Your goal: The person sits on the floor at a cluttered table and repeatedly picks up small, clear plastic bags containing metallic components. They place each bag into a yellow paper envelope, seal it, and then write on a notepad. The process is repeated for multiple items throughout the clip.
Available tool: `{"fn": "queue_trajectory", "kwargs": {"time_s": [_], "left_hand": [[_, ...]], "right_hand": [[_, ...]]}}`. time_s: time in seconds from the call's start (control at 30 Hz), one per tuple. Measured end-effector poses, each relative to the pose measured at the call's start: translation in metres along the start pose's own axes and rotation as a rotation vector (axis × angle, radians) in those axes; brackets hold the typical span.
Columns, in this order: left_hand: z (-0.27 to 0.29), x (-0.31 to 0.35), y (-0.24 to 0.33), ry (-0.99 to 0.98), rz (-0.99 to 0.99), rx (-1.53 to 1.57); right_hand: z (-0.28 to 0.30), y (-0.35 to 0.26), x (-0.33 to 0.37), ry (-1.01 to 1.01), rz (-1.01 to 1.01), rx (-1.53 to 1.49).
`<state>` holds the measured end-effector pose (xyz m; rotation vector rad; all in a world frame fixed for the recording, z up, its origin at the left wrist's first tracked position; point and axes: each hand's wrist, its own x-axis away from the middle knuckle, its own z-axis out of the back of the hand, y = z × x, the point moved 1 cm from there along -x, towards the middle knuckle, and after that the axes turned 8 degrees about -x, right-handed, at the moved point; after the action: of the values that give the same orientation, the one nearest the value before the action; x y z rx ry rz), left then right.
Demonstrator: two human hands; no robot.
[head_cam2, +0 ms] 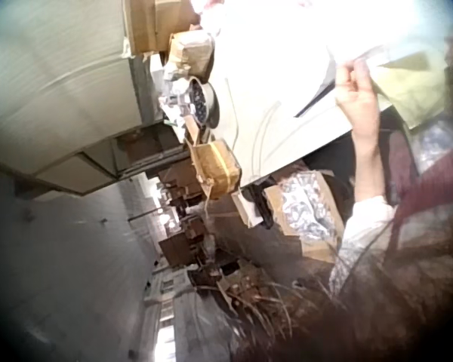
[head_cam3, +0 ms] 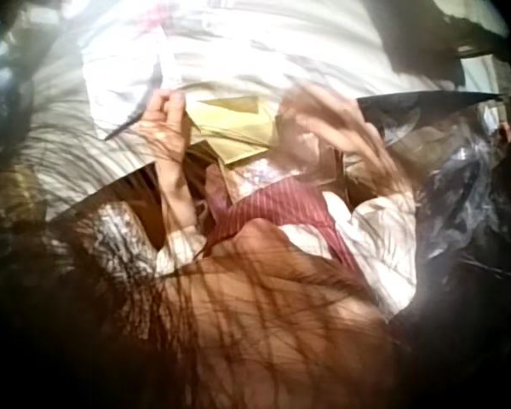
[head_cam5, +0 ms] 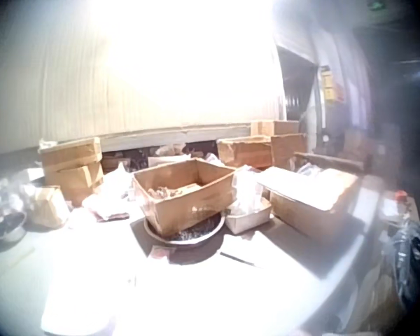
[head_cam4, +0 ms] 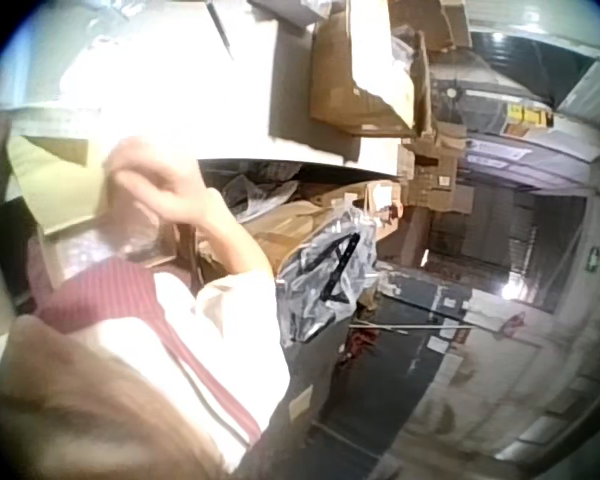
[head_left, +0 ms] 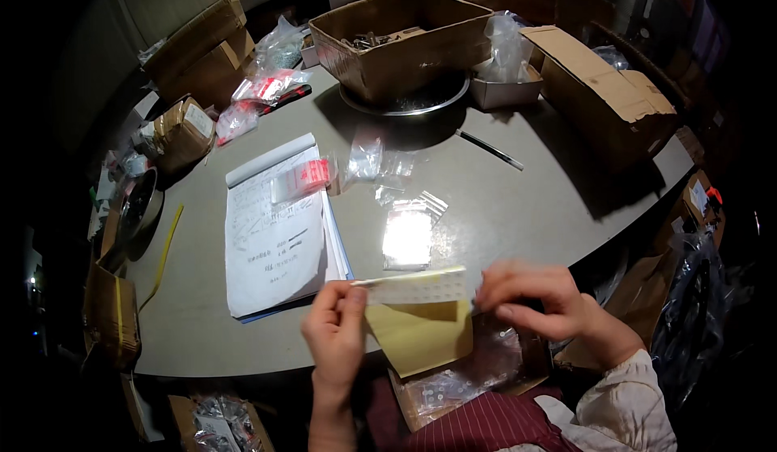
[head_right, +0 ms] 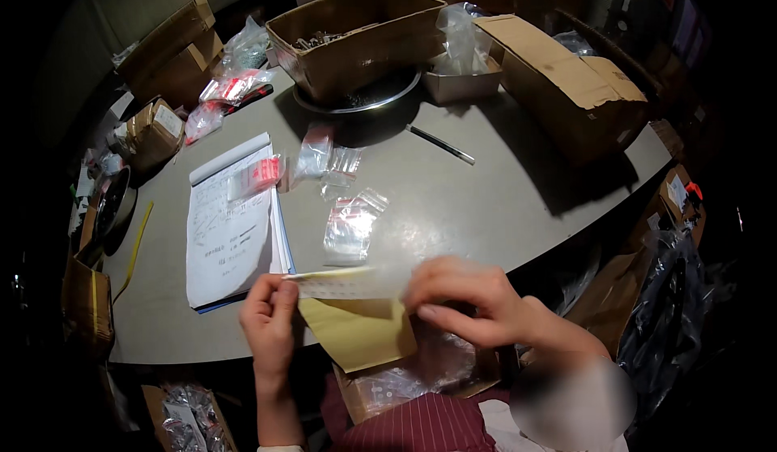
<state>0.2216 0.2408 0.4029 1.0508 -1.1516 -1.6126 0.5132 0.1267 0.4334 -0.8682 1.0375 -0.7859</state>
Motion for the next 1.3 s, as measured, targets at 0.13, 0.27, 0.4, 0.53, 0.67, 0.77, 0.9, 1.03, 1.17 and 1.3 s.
{"fn": "queue_trajectory", "kwargs": {"time_s": [0.13, 0.27, 0.4, 0.53, 0.67, 0.77, 0.9, 1.03, 1.17, 1.3], "left_hand": [[-0.033, 0.006, 0.01, 0.023, -0.254, -0.436], [-0.041, 0.013, 0.015, -0.018, -0.341, -0.379], [-0.035, 0.011, 0.01, -0.12, -0.281, -0.341], [-0.033, 0.008, 0.0, -0.24, -0.036, -0.073], [-0.023, -0.004, -0.008, -0.342, 0.085, 0.039], [-0.024, -0.009, -0.006, -0.386, 0.189, 0.125], [-0.028, -0.009, -0.002, -0.336, 0.17, 0.057], [-0.029, -0.003, 0.002, -0.232, 0.072, -0.071], [-0.027, -0.004, 0.006, -0.245, 0.037, -0.107], [-0.026, -0.003, 0.004, -0.231, 0.015, -0.122]], "right_hand": [[-0.009, -0.005, -0.05, 0.024, 0.078, 0.408], [-0.025, 0.01, -0.081, -0.057, 0.109, 0.429], [-0.028, 0.019, -0.089, -0.142, 0.093, 0.446], [-0.035, 0.012, -0.09, -0.157, 0.221, 0.669], [-0.046, 0.016, -0.083, -0.174, 0.43, 1.037], [-0.047, 0.016, -0.083, -0.212, 0.579, 1.012], [-0.022, 0.025, -0.09, -0.188, 0.264, 0.559], [0.023, 0.06, -0.13, -0.022, -0.395, 0.249], [0.033, 0.083, -0.149, -0.183, -0.375, 0.469], [0.037, 0.117, -0.141, -0.145, -0.333, 0.769]]}}
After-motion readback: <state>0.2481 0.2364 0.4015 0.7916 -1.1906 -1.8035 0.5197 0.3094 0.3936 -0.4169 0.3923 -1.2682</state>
